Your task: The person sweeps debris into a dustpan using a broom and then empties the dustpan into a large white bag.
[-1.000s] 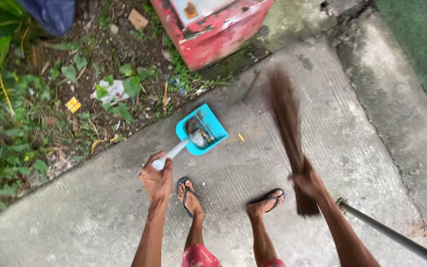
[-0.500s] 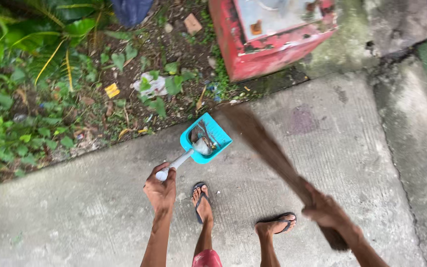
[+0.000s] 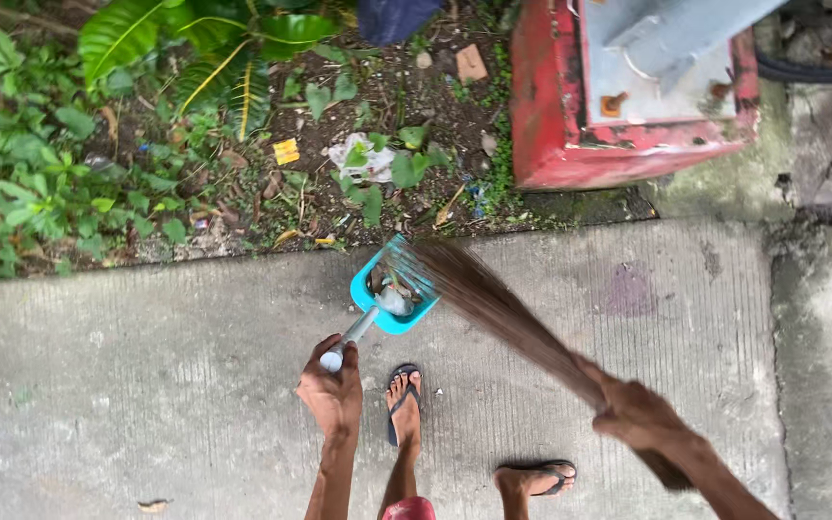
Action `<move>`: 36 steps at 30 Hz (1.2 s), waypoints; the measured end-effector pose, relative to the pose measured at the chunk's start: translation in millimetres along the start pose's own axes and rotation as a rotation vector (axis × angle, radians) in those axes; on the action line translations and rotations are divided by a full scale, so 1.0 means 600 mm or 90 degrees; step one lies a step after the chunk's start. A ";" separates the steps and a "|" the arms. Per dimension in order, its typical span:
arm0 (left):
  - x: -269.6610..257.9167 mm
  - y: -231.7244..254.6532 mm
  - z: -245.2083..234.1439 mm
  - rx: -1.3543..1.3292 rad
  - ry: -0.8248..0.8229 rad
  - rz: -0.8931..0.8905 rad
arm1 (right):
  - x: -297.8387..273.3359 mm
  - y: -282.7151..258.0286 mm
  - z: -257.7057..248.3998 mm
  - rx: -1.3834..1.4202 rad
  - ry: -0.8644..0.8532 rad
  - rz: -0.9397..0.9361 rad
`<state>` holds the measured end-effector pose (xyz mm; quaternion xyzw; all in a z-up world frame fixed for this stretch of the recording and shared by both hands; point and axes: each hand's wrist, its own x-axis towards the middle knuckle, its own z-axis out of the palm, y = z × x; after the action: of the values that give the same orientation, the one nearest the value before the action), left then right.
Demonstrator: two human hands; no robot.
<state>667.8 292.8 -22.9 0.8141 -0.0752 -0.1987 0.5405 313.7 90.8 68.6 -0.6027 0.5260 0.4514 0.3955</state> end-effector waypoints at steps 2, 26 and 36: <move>-0.001 0.024 -0.030 0.088 -0.001 -0.029 | 0.030 -0.043 -0.048 -0.021 0.051 0.038; 0.066 0.033 -0.173 0.100 0.089 -0.082 | 0.198 -0.292 -0.098 -0.406 0.113 -0.114; 0.118 0.036 -0.242 0.121 0.133 -0.225 | 0.189 -0.425 -0.237 -0.388 0.337 -0.153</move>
<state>793.0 383.5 28.5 0.8780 0.1066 -0.1968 0.4232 588.9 -41.9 0.0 -0.8443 0.3778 0.3666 0.0999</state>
